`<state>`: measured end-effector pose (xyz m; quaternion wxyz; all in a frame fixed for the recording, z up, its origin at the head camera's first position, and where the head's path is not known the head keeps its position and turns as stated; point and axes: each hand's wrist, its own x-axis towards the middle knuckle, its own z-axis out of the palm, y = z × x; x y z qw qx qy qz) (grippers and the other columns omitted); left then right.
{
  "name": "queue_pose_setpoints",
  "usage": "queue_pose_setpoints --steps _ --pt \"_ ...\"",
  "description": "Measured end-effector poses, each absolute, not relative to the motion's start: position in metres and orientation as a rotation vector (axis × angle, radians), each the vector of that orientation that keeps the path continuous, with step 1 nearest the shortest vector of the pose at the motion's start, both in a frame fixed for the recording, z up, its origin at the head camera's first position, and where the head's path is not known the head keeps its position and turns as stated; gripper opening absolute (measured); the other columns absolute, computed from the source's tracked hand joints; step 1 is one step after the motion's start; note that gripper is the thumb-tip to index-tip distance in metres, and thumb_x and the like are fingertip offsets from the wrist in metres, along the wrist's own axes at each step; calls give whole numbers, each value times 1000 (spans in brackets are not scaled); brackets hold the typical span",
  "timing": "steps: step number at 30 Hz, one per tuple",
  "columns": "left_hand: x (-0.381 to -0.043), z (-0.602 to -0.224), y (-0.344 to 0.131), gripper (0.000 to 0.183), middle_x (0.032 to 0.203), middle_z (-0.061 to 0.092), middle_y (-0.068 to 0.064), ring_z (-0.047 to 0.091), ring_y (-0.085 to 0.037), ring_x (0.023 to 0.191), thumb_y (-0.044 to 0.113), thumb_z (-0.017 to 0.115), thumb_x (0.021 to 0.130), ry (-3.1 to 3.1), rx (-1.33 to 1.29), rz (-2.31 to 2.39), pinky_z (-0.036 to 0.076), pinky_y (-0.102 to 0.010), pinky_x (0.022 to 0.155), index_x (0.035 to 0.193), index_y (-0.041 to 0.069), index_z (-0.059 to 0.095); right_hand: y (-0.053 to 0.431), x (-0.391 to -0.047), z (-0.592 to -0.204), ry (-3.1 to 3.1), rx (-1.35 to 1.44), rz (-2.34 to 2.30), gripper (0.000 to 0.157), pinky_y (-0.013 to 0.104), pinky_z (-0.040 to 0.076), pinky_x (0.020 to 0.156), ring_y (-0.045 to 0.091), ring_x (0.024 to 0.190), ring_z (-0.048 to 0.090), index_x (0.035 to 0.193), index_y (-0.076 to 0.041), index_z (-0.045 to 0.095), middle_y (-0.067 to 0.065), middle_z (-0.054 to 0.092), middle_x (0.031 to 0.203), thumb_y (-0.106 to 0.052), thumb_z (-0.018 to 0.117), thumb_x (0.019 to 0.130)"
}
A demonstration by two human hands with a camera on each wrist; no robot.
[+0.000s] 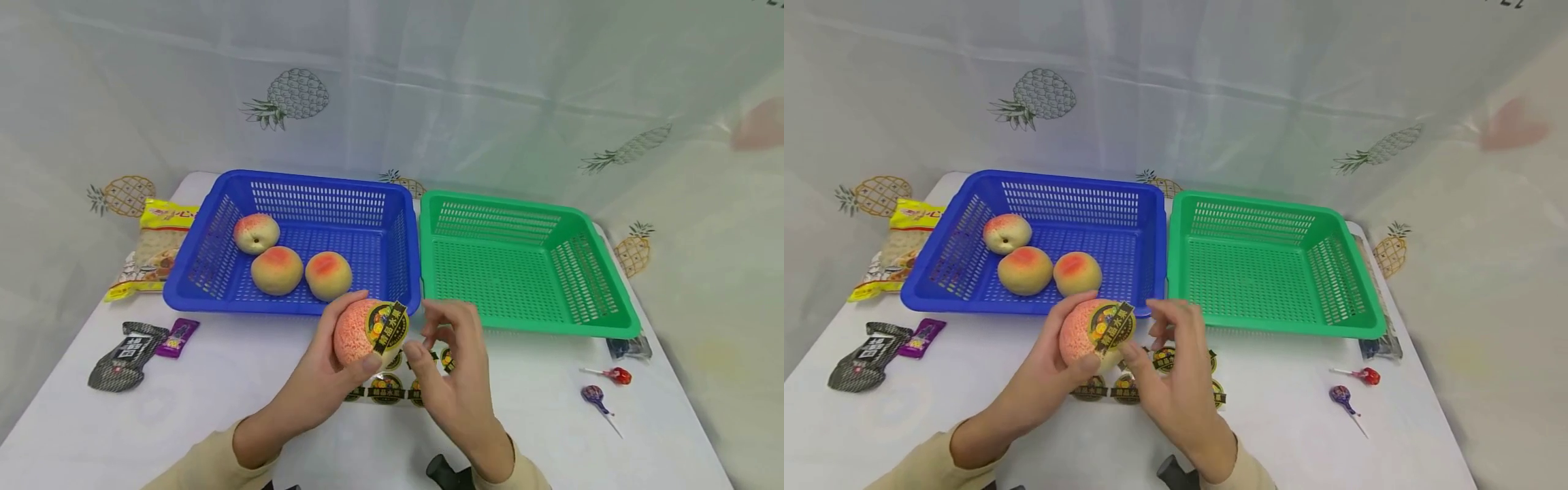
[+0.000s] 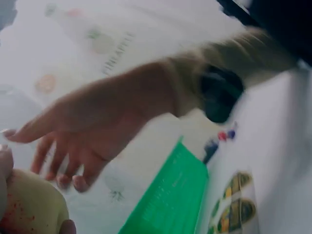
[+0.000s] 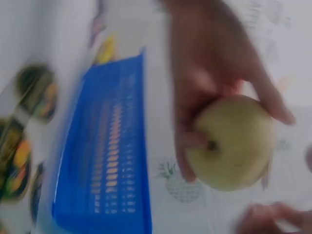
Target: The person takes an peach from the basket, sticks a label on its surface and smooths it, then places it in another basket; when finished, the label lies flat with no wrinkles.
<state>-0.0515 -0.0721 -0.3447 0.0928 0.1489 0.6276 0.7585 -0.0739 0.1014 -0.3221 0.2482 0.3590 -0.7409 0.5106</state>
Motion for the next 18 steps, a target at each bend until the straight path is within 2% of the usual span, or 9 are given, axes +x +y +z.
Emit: queue_pose_setpoints --steps 3,6,9,12,18 --pt "-49 -347 -68 69 135 25 -2 40 -24 116 11 58 85 1965 522 2196 47 -31 84 137 27 16 105 -74 -323 -2387 769 1676 44 26 47 65 13 79 46 125 -22 41 -1 41 94 -39 53 86" --pt "-47 -348 -65 70 134 25 0 39 -21 117 13 59 84 2026 593 2157 45 -31 86 137 26 15 103 -75 -323 -2567 732 1784 42 29 49 65 14 83 51 123 -28 42 -2 45 100 -41 55 84" --pt "-46 -348 -62 70 132 29 0 40 -20 116 11 60 83 2065 634 2169 45 -31 87 136 24 17 100 -76 -324 -2558 731 1894 33 30 51 63 18 86 56 115 -24 46 -1 51 111 -31 58 85" --pt "-45 -347 -59 68 129 32 -1 43 -21 113 8 60 82 2071 642 2214 47 -32 84 135 21 20 97 -77 -326 -2421 763 2055 24 33 52 63 21 85 59 106 -14 47 6 52 109 -20 57 86" --pt "-42 -342 -60 64 126 37 -4 46 -23 108 4 59 80 2045 620 2301 48 -32 81 132 19 24 92 -78 -325 -2200 905 2281 15 35 52 56 19 77 58 103 -4 43 13 44 96 -14 45 92"
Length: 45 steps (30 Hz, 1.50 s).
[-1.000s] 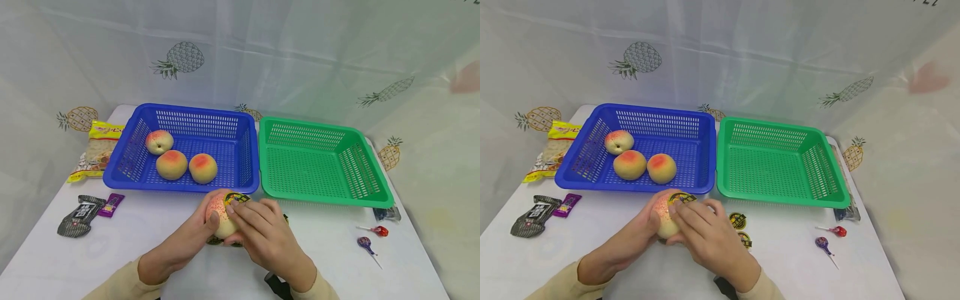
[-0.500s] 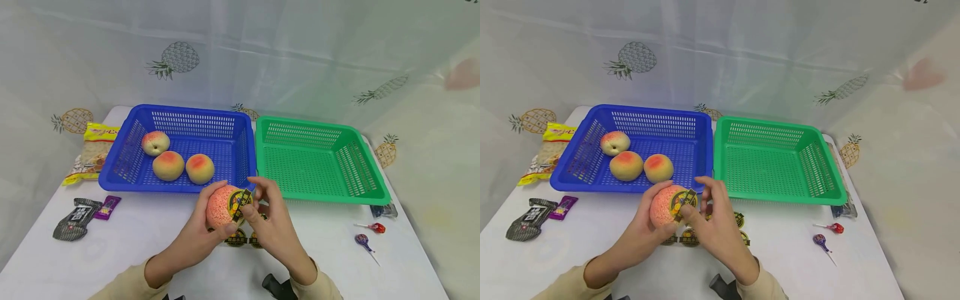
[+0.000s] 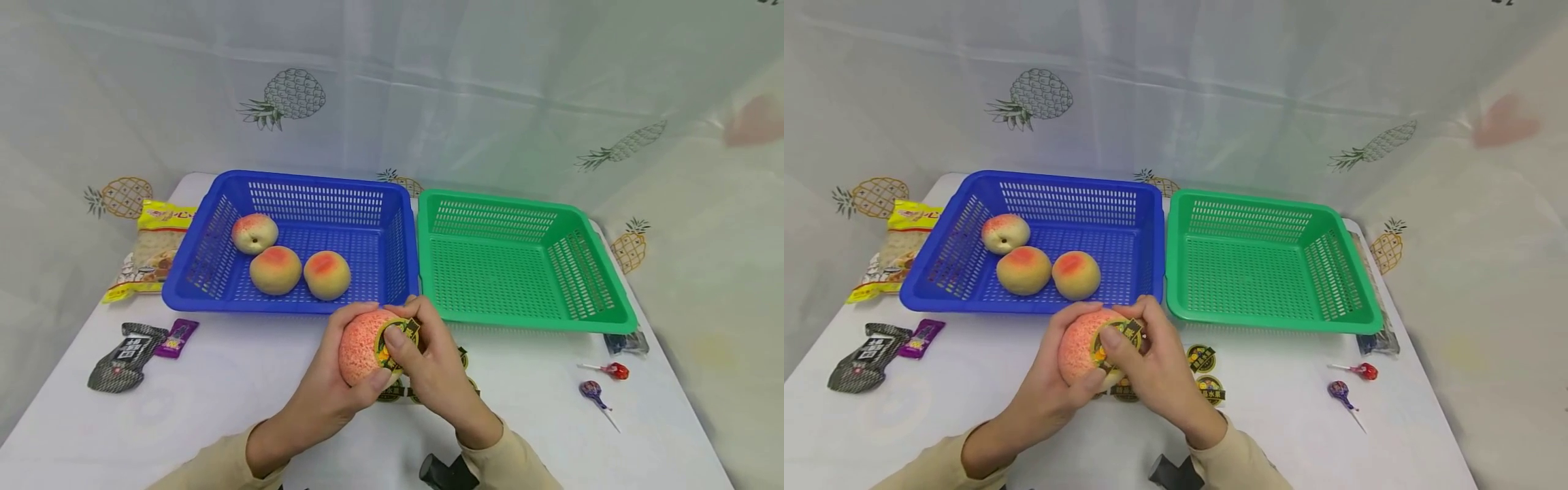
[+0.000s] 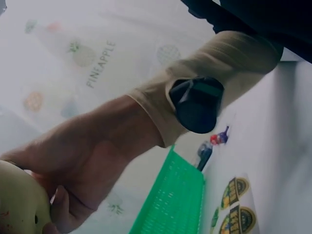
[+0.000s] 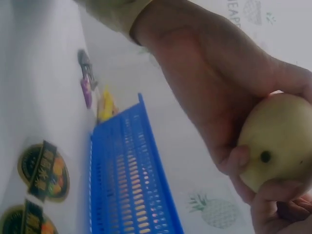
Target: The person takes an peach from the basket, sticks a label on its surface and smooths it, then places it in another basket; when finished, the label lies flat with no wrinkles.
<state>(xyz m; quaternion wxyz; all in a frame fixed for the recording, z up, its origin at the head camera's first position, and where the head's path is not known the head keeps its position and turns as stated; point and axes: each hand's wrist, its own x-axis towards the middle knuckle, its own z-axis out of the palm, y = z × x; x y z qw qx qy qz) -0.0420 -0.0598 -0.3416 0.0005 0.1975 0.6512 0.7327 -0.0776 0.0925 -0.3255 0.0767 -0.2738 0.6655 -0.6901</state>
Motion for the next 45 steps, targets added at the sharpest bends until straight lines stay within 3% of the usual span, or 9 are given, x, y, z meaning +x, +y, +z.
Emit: queue_pose_setpoints --steps 7,15,18,22,27,30,34,38,45 --pt "-43 -335 -61 62 126 37 -6 47 -24 106 4 58 79 2008 698 2326 49 -33 78 131 15 26 93 -76 -316 1956 -811 -2100 12 26 46 49 12 65 48 89 -2 39 7 39 75 -10 33 96" --pt "-50 -332 -61 59 124 37 -7 46 -26 106 7 58 81 1981 725 2298 49 -34 80 130 14 26 100 -78 -309 1869 -600 -2128 21 27 34 36 11 55 43 84 -5 38 10 46 85 -19 32 97" --pt "-61 -332 -62 58 123 38 -6 47 -26 105 9 58 82 1946 696 2241 50 -35 77 130 18 26 109 -86 -310 1806 -475 -2112 22 26 35 40 11 55 42 88 -6 41 9 51 93 -24 35 97" --pt "-81 -326 -58 57 122 41 2 48 -20 104 18 63 80 2054 593 2131 51 -34 74 127 27 32 133 -106 -310 2080 -336 -2062 30 28 40 48 16 54 42 104 -5 50 9 49 80 -32 39 94" --pt "-113 -319 -42 61 118 41 10 48 -13 100 43 71 70 2386 393 1952 51 -28 69 121 38 38 191 -131 -316 3031 13 -1643 35 32 41 68 22 80 49 112 -9 53 11 52 88 -36 45 91" --pt "-137 -320 -28 70 116 43 10 47 -12 99 53 70 64 2578 338 1832 50 -27 68 124 36 37 235 -145 -327 3344 395 -1217 46 44 33 79 30 103 37 121 -5 47 19 45 111 -39 42 91" --pt "-163 -320 -6 78 118 45 4 42 -14 102 52 71 64 2824 394 1576 48 -28 68 130 27 36 284 -158 -341 3269 805 -830 66 61 18 84 42 121 13 137 0 25 30 20 132 -46 35 90" --pt "-179 -325 18 76 114 45 -2 43 -16 95 50 69 67 2932 531 1276 46 -25 62 131 24 38 309 -163 -354 3115 899 -720 77 65 11 87 45 126 1 140 3 8 31 4 139 -52 27 89" --pt "-194 -335 54 76 113 47 -9 50 -16 79 46 69 70 2955 731 886 45 -23 58 131 12 37 316 -166 -360 3044 867 -719 82 67 9 89 46 127 -3 140 3 2 30 -3 141 -58 18 88"
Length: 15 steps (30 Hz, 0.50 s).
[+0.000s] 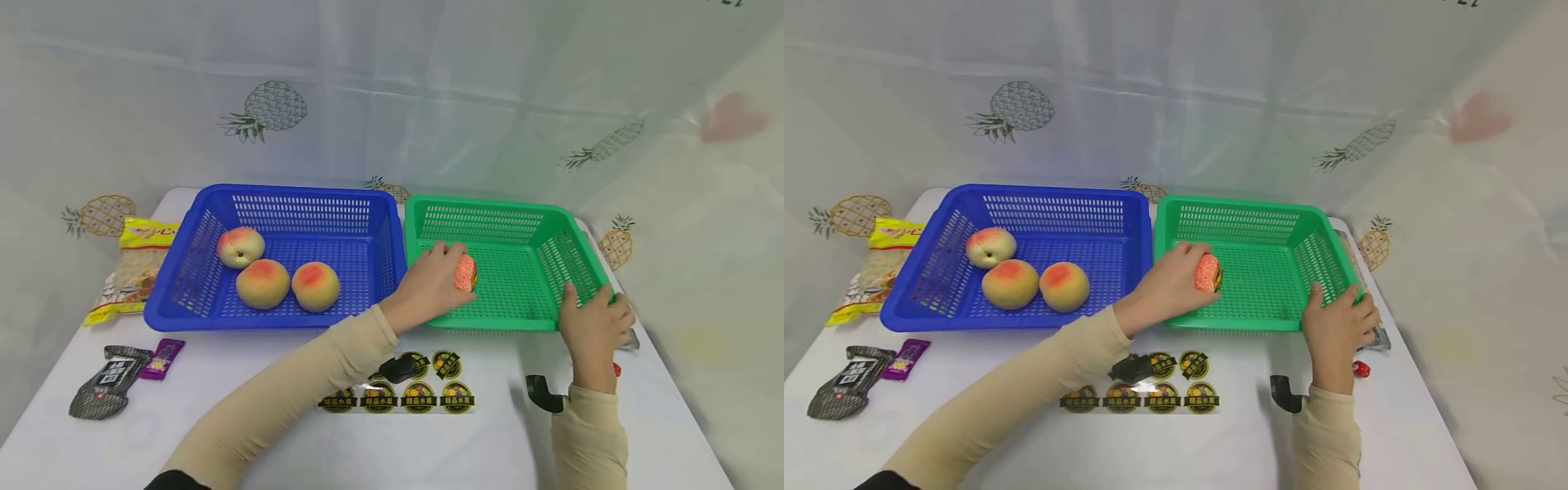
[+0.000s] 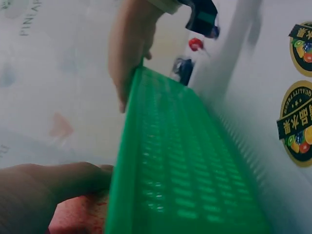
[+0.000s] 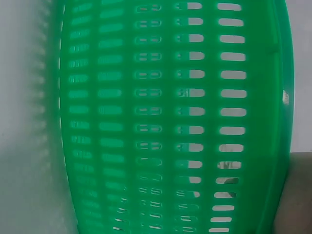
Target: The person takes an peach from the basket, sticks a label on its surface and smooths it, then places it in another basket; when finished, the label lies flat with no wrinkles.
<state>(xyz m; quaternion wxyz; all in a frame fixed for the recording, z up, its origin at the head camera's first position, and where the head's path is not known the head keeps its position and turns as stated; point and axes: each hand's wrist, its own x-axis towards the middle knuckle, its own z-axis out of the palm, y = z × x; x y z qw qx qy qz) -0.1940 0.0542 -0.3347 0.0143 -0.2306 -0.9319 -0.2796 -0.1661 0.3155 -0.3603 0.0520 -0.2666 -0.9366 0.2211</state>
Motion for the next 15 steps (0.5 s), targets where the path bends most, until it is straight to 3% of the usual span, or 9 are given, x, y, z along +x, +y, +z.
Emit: queue_pose_setpoints --steps 8,15 --pt "-201 -348 76 79 112 45 -16 53 -18 60 40 75 66 -3146 -730 -666 41 -22 44 126 6 35 315 -166 -360 -2847 -802 681 80 67 10 87 45 127 -3 140 3 4 28 -3 142 -57 18 88" --pt "-205 -352 81 82 115 46 -17 58 -20 70 43 72 68 -3230 -741 -481 46 -26 50 130 7 32 316 -166 -361 -2830 -781 685 78 67 14 86 44 127 -2 140 3 6 28 -2 142 -54 21 89"
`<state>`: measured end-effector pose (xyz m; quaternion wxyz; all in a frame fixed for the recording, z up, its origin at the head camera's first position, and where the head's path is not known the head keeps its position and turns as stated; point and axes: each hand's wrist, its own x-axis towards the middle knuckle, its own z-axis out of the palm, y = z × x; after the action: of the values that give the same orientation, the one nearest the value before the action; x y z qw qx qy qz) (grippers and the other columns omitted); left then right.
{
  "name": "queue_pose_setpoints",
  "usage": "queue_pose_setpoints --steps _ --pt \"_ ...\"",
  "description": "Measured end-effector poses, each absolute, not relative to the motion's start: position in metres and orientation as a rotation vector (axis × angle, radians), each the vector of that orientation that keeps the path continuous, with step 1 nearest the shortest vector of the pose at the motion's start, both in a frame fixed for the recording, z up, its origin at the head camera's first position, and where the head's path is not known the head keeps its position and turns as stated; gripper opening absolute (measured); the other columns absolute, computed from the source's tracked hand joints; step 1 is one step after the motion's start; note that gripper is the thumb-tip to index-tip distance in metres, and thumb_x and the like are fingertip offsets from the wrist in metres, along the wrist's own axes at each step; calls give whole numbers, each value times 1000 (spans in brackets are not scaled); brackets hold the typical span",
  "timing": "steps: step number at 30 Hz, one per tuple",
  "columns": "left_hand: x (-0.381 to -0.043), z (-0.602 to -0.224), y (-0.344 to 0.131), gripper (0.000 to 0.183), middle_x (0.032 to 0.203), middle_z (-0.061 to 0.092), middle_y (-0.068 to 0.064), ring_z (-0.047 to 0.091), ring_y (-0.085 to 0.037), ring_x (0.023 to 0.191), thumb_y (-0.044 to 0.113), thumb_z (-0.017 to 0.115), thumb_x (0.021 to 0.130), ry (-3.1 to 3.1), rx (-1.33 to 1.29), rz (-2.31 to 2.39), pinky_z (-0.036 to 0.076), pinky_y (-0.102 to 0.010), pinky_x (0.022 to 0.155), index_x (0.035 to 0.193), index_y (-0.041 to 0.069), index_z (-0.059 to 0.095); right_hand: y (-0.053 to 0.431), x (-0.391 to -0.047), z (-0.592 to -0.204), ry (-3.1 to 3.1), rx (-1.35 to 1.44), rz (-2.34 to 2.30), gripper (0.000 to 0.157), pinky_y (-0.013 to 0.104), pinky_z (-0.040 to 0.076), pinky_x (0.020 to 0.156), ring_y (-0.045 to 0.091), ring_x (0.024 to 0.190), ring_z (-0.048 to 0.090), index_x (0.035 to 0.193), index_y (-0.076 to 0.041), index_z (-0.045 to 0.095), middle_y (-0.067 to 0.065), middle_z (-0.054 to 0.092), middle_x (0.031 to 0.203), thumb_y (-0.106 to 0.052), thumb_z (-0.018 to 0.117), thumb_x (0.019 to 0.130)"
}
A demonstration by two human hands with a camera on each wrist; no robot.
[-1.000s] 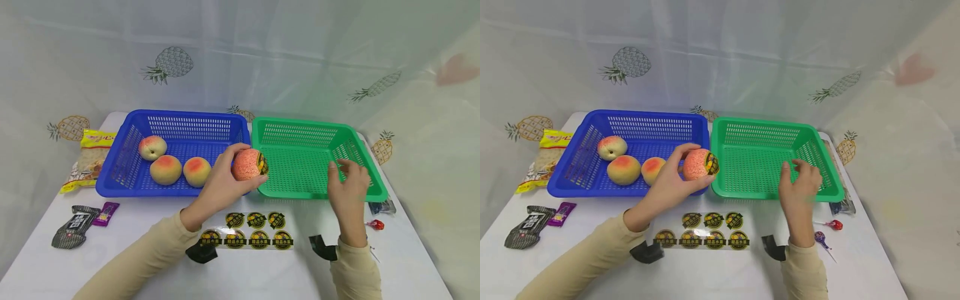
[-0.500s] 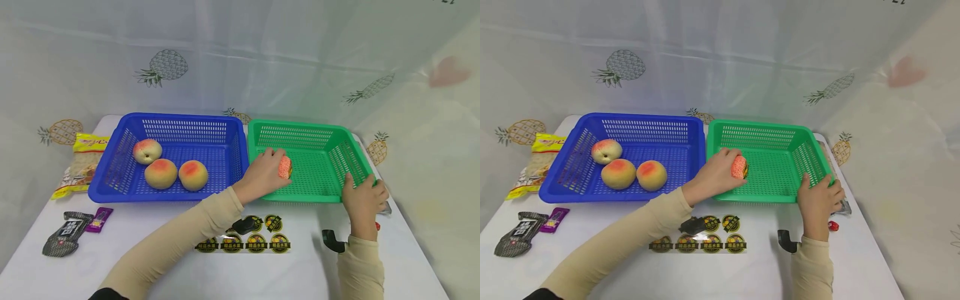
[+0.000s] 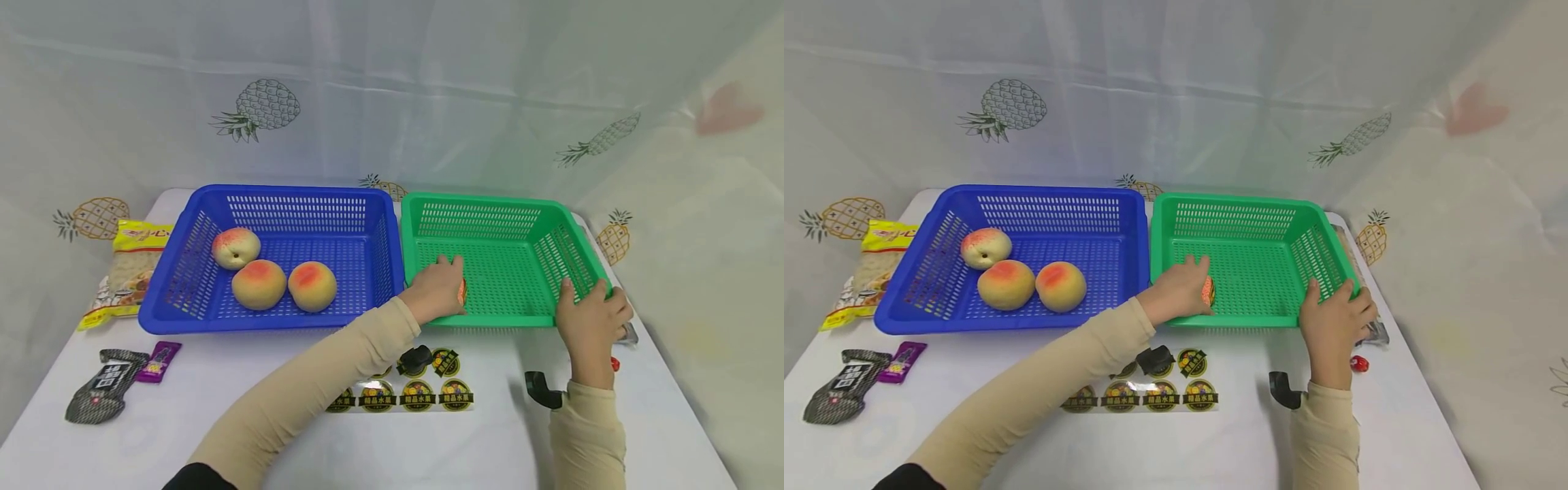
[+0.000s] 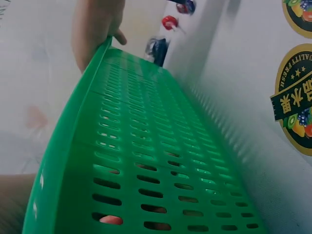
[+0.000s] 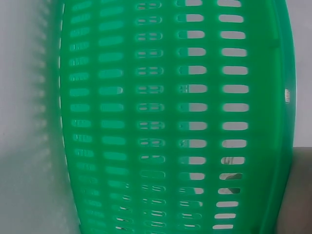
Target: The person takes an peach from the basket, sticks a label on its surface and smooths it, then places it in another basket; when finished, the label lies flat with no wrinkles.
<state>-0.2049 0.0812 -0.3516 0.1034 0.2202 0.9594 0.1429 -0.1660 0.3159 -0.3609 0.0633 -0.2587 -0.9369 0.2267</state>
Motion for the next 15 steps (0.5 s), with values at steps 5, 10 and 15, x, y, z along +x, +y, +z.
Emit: queue_pose_setpoints --steps 5,10,15 --pt "-207 -355 81 79 116 48 -16 59 -23 81 42 70 71 2814 676 338 51 -29 59 131 7 33 315 -167 -360 -2824 -775 677 78 67 15 85 44 126 -1 140 3 7 28 -1 142 -54 22 89" --pt "-205 -352 79 72 108 53 -13 59 -21 77 44 68 72 2801 724 308 50 -29 58 125 8 37 315 -167 -360 -2831 -769 673 78 66 15 86 44 126 -2 140 4 6 28 -1 142 -54 22 89" --pt "-201 -348 78 59 94 55 -8 58 -20 72 48 66 72 2814 745 285 48 -28 54 111 10 43 315 -166 -360 -2846 -769 673 78 66 15 85 44 126 -2 140 4 5 29 -2 142 -54 22 89"
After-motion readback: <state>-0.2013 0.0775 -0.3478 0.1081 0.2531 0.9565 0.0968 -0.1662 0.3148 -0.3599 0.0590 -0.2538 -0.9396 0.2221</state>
